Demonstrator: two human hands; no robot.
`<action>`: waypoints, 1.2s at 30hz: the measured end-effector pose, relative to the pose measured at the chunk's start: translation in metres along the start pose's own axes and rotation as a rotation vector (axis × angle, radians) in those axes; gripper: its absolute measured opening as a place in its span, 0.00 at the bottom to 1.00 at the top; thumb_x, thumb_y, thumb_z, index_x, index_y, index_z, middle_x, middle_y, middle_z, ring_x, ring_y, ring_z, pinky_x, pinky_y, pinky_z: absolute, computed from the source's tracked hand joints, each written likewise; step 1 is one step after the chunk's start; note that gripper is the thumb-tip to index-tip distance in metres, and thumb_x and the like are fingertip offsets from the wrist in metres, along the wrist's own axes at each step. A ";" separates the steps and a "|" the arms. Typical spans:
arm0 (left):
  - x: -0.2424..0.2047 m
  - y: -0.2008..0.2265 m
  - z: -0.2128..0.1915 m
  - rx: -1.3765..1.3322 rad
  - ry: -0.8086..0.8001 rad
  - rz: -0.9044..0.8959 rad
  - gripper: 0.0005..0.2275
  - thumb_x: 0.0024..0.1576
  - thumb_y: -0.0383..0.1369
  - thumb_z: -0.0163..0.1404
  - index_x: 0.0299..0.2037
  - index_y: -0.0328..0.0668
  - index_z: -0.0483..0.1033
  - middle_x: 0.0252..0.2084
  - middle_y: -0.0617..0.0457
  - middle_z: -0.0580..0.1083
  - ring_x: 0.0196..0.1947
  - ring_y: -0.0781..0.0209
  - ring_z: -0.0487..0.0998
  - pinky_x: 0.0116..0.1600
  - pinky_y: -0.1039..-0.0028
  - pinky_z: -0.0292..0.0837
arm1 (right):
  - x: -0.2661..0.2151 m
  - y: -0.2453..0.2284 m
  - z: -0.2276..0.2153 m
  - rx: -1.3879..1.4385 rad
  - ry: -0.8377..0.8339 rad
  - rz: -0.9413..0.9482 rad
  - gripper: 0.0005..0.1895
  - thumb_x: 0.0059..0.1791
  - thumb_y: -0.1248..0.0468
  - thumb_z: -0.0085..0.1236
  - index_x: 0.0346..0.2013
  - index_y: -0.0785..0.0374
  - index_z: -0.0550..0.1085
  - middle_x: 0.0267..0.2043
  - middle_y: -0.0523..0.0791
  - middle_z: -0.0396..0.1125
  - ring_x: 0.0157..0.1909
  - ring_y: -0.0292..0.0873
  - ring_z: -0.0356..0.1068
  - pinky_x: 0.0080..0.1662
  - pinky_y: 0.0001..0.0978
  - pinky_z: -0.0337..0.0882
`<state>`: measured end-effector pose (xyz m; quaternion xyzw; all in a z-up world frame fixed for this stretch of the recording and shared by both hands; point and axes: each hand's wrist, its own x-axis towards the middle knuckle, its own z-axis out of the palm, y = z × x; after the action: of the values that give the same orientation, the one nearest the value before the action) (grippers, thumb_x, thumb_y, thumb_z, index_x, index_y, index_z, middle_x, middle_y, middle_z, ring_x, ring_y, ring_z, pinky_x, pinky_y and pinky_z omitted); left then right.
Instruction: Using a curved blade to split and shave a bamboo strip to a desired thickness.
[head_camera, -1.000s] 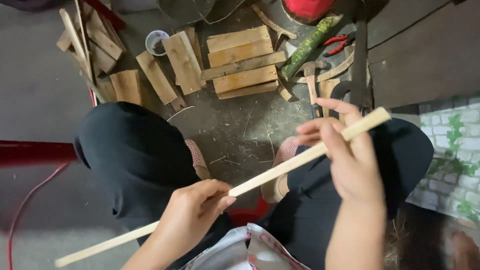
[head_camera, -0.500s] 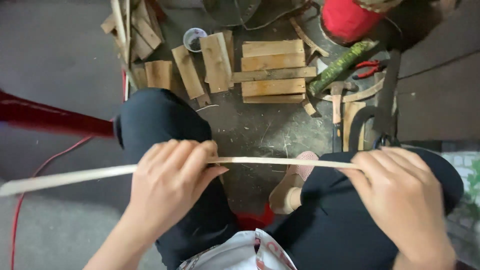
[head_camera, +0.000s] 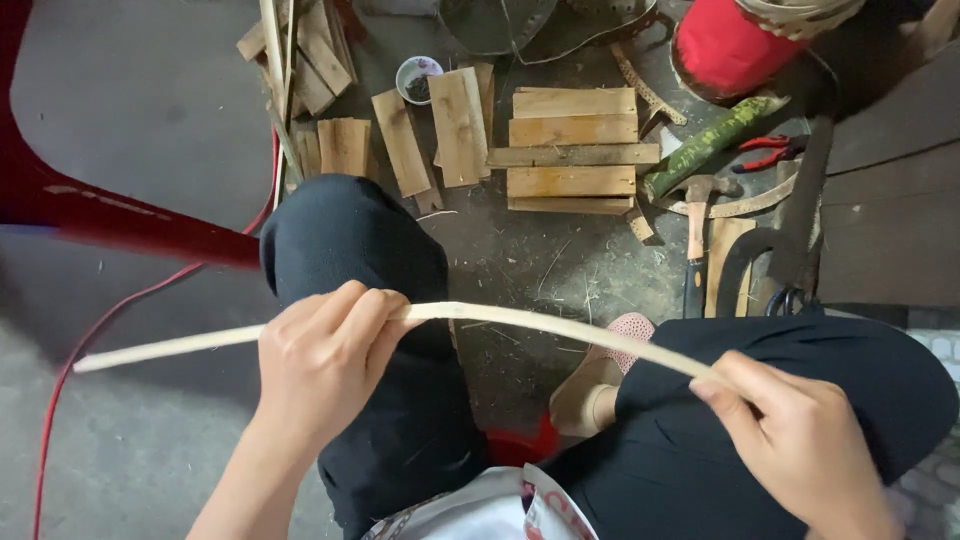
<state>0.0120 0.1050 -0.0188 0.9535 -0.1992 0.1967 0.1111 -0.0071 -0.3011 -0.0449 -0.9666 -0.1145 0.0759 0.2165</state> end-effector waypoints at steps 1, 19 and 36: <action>0.000 0.004 0.003 -0.002 0.000 0.000 0.11 0.68 0.35 0.51 0.31 0.46 0.71 0.25 0.59 0.65 0.18 0.65 0.62 0.23 0.75 0.55 | 0.000 -0.003 0.005 -0.001 0.000 0.002 0.12 0.52 0.55 0.56 0.26 0.54 0.72 0.17 0.39 0.58 0.20 0.38 0.58 0.31 0.32 0.61; -0.018 0.053 0.025 -0.041 0.021 -0.358 0.08 0.65 0.34 0.56 0.35 0.43 0.75 0.27 0.58 0.71 0.17 0.65 0.63 0.21 0.75 0.52 | 0.021 -0.063 0.044 0.733 0.371 0.438 0.24 0.60 0.60 0.47 0.20 0.63 0.60 0.19 0.41 0.46 0.20 0.35 0.46 0.23 0.26 0.52; -0.020 0.009 0.002 -0.048 -0.470 -0.308 0.12 0.57 0.46 0.57 0.43 0.51 0.79 0.28 0.60 0.76 0.27 0.50 0.77 0.35 0.60 0.72 | 0.019 -0.030 -0.011 0.084 -0.510 0.317 0.16 0.54 0.47 0.54 0.24 0.47 0.74 0.20 0.34 0.68 0.25 0.32 0.68 0.38 0.25 0.65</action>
<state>-0.0084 0.1030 -0.0281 0.9892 -0.0767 -0.0537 0.1129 0.0075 -0.2740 -0.0236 -0.9123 -0.0097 0.3537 0.2061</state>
